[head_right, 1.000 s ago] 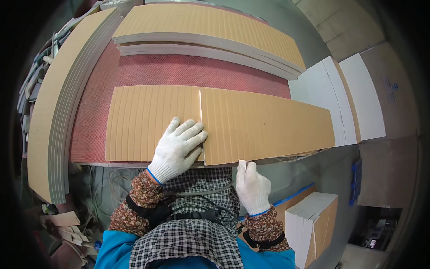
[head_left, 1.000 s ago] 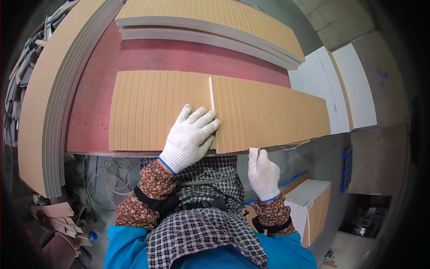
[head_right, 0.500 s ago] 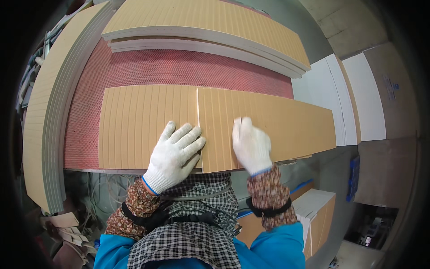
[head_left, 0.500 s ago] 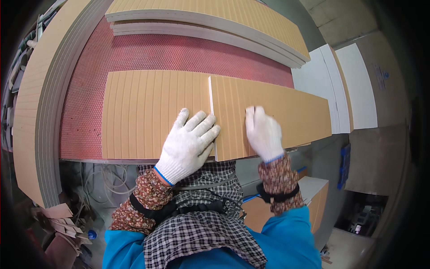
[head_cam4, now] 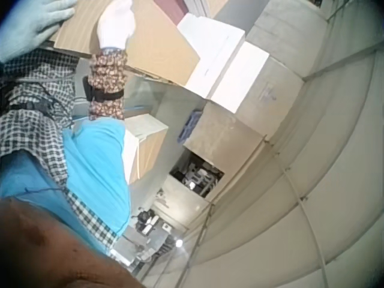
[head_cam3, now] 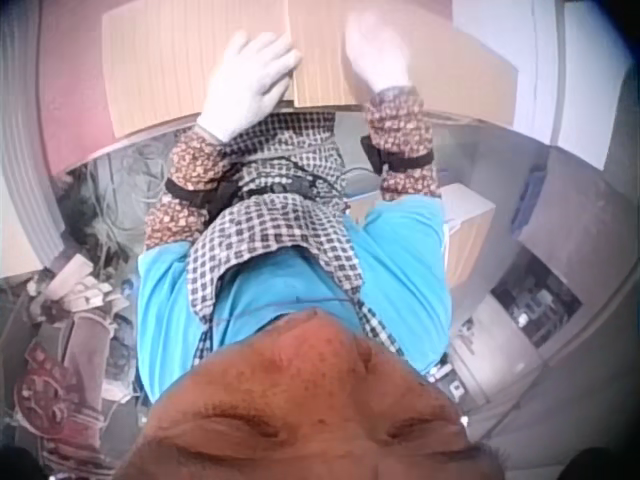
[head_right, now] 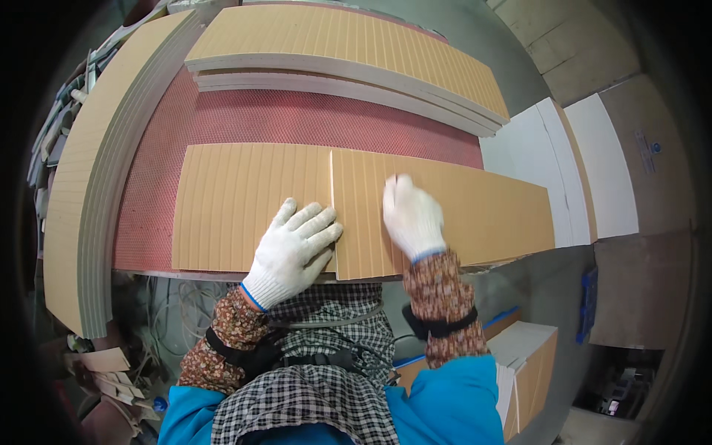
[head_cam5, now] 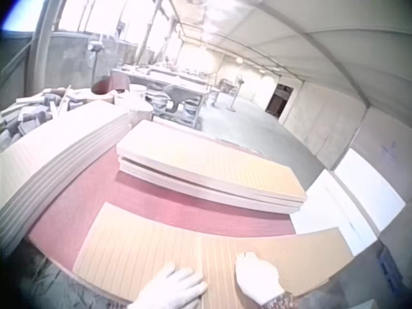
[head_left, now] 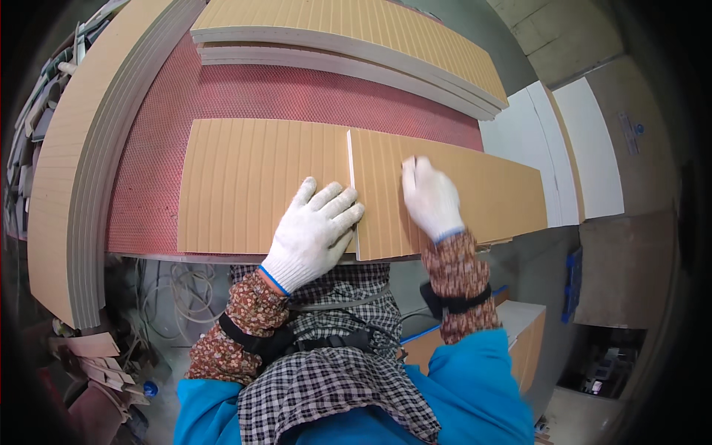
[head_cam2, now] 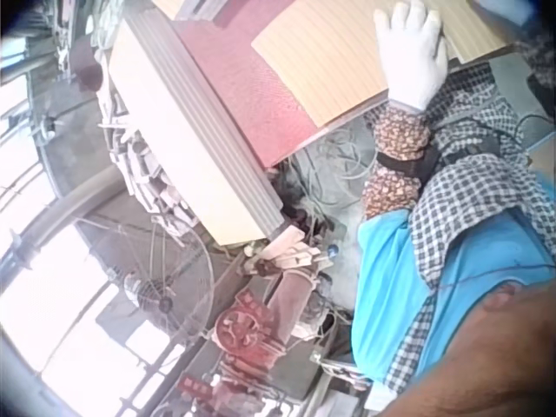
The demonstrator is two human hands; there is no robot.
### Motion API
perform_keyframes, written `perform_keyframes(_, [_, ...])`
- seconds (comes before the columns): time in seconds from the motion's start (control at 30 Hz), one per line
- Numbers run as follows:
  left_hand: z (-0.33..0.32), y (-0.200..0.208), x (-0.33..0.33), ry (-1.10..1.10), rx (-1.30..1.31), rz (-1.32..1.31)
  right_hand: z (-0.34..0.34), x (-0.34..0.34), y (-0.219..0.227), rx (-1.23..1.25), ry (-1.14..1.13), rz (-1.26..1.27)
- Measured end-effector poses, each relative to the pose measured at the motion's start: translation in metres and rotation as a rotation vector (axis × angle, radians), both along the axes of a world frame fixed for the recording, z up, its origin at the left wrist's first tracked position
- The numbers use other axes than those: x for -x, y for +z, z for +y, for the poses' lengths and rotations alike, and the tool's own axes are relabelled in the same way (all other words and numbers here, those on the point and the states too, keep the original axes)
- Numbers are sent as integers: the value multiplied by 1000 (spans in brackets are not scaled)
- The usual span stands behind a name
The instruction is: Applying finishing material to the edges of wood panels and stacking them in a manufacturing facility.
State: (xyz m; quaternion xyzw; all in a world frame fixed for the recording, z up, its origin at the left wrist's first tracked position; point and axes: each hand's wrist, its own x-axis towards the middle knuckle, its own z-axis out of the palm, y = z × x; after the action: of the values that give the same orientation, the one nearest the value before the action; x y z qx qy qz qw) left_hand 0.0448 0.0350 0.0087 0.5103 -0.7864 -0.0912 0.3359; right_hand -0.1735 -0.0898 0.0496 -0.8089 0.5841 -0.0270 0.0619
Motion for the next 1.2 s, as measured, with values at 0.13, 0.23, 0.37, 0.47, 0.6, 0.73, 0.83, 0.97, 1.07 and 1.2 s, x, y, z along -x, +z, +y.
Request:
perform_keyframes(0.13, [0, 3, 0, 0, -17, -12, 94, 34, 3, -20, 6, 77])
perform_keyframes(0.23, [-3, 0, 2, -7, -25, -9, 141, 44, 11, -6, 23, 140])
perform_keyframes(0.37, [-2, 0, 2, -7, -32, -17, 140, 44, 9, 11, 19, 101])
perform_keyframes(0.47, [-2, 1, 2, -6, -44, -21, 95, 34, 8, 4, 40, 61])
perform_keyframes(0.6, [-2, 4, 2, -6, -55, -20, 2, 11, -3, 43, 72, 8])
perform_keyframes(0.73, [-4, 5, 3, -18, -57, -25, -79, -16, 0, -6, -35, 12])
perform_keyframes(0.83, [-3, 6, 2, -17, -47, -8, -103, -16, -11, 66, 94, 18])
perform_keyframes(0.97, [-2, -1, 2, -10, -14, -8, -74, -20, 0, 33, 26, 37])
perform_keyframes(1.07, [0, -5, 1, -12, -5, -6, -18, -10, 8, -11, -37, 72])
perform_keyframes(1.2, [1, -2, 0, -12, -9, 2, 63, 29, 7, 17, 122, 1])
